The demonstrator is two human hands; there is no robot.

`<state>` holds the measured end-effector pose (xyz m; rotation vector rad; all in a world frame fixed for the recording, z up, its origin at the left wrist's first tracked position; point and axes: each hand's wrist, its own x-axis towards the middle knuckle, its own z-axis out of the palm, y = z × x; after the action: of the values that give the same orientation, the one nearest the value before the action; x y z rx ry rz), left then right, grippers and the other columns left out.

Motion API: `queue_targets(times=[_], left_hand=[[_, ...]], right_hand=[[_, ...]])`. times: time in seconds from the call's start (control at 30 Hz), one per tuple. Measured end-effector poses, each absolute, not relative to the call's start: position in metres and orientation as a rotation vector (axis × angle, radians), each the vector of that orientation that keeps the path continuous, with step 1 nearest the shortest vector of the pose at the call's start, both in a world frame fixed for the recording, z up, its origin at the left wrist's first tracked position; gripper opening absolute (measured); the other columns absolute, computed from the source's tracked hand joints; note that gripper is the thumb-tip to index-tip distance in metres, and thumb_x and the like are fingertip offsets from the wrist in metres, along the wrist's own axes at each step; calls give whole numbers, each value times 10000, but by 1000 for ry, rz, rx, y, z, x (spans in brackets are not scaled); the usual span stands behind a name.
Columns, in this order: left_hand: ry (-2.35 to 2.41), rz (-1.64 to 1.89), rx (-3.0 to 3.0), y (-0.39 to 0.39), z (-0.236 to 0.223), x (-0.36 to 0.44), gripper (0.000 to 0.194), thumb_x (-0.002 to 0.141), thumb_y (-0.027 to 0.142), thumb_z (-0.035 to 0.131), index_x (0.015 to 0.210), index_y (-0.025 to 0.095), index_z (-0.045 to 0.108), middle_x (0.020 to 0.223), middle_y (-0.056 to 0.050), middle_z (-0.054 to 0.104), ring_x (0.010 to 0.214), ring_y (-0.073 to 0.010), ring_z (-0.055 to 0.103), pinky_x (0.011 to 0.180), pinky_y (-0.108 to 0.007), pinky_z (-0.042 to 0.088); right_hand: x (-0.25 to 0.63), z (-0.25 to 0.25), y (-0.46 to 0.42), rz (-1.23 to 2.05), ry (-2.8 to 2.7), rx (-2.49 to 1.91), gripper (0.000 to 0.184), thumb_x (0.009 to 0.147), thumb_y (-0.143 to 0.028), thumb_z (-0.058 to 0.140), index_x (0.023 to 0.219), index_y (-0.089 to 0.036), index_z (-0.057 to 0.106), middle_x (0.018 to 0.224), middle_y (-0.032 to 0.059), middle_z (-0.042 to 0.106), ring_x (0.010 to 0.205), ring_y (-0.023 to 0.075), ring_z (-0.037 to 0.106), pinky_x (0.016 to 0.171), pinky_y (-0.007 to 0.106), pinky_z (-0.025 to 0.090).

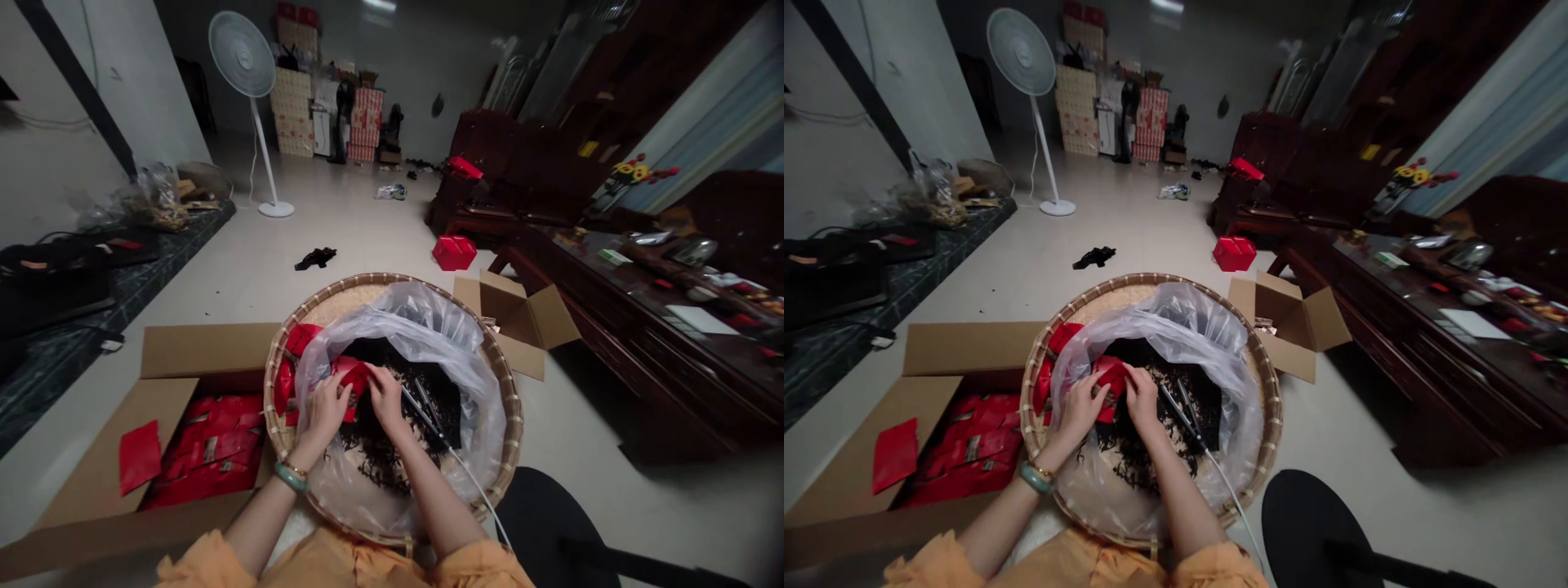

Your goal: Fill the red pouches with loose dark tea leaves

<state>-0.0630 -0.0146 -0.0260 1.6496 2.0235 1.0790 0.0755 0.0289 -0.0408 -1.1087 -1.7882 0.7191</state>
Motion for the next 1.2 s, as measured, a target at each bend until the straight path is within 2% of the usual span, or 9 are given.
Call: queue_targets(times=[0.1, 0.27, 0.43, 0.5, 0.63, 0.73, 0.97, 1.07, 1.2], left_hand=[[2038, 1105, 1786, -16, -21, -66, 241, 821, 271, 510, 991, 199, 664, 1055, -109, 658, 1031, -258, 558, 921, -375, 396], [1871, 1137, 1510, -10, -24, -56, 245, 801, 327, 518, 906, 180, 684, 823, -89, 712, 739, -224, 649, 719, -321, 482], [1660, 1228, 1230, -3, -26, -41, 245, 731, 316, 566, 849, 138, 687, 820, -96, 722, 727, -226, 666, 676, -312, 512], [1658, 1191, 1238, -5, -27, -37, 243, 721, 302, 575, 850, 133, 693, 813, -105, 724, 730, -235, 669, 688, -323, 516], [1676, 1111, 1527, -12, -27, -35, 237, 753, 316, 564, 883, 188, 716, 841, -90, 733, 750, -238, 672, 755, -341, 502], [1651, 1083, 1620, -14, -25, -36, 219, 748, 308, 575, 879, 220, 727, 858, -62, 739, 772, -231, 670, 794, -344, 491], [1307, 1064, 1186, -6, -22, -42, 386, 739, 444, 564, 936, 150, 719, 824, -49, 737, 720, -204, 656, 719, -340, 525], [1258, 1069, 1155, -6, -20, -43, 395, 740, 445, 568, 939, 139, 720, 857, -59, 736, 797, -217, 657, 781, -343, 508], [1324, 969, 1275, -7, -17, -44, 348, 735, 429, 555, 857, 160, 738, 874, -54, 738, 842, -231, 659, 804, -340, 497]], right_hand=[[76, -36, 29, 756, -1738, -1104, 366, 862, -201, 436, 1196, -245, 577, 946, 62, 637, 845, 179, 591, 773, 294, 481], [82, -34, 24, 568, -1788, -1067, 403, 898, -193, 371, 1271, -242, 517, 1061, 95, 591, 970, 185, 566, 846, 316, 467], [95, -33, 17, 318, -1948, -1086, 410, 901, -183, 375, 1290, -244, 489, 1294, 125, 465, 1156, 232, 457, 938, 394, 412], [100, -30, 14, 271, -1938, -1129, 342, 894, -208, 413, 1199, -233, 567, 1221, 130, 504, 1105, 240, 474, 902, 397, 424], [111, -20, 12, 284, -1823, -1298, 135, 835, -293, 553, 832, -196, 647, 846, 77, 568, 837, 214, 502, 742, 346, 441], [121, -14, 11, 440, -1842, -1257, 141, 813, -268, 581, 690, -198, 591, 710, 30, 567, 732, 183, 495, 666, 292, 414], [134, -7, 6, 1002, -1505, -1217, 166, 774, -348, 595, 722, -192, 570, 640, -13, 590, 615, 142, 534, 624, 264, 427], [135, -4, 2, 1420, -1412, -1085, 247, 723, -384, 651, 864, -181, 633, 756, 15, 677, 685, 166, 604, 697, 304, 472], [134, -9, -5, 1743, -1409, -1065, 362, 631, -423, 733, 884, -167, 697, 813, 23, 712, 729, 190, 634, 816, 378, 467]])
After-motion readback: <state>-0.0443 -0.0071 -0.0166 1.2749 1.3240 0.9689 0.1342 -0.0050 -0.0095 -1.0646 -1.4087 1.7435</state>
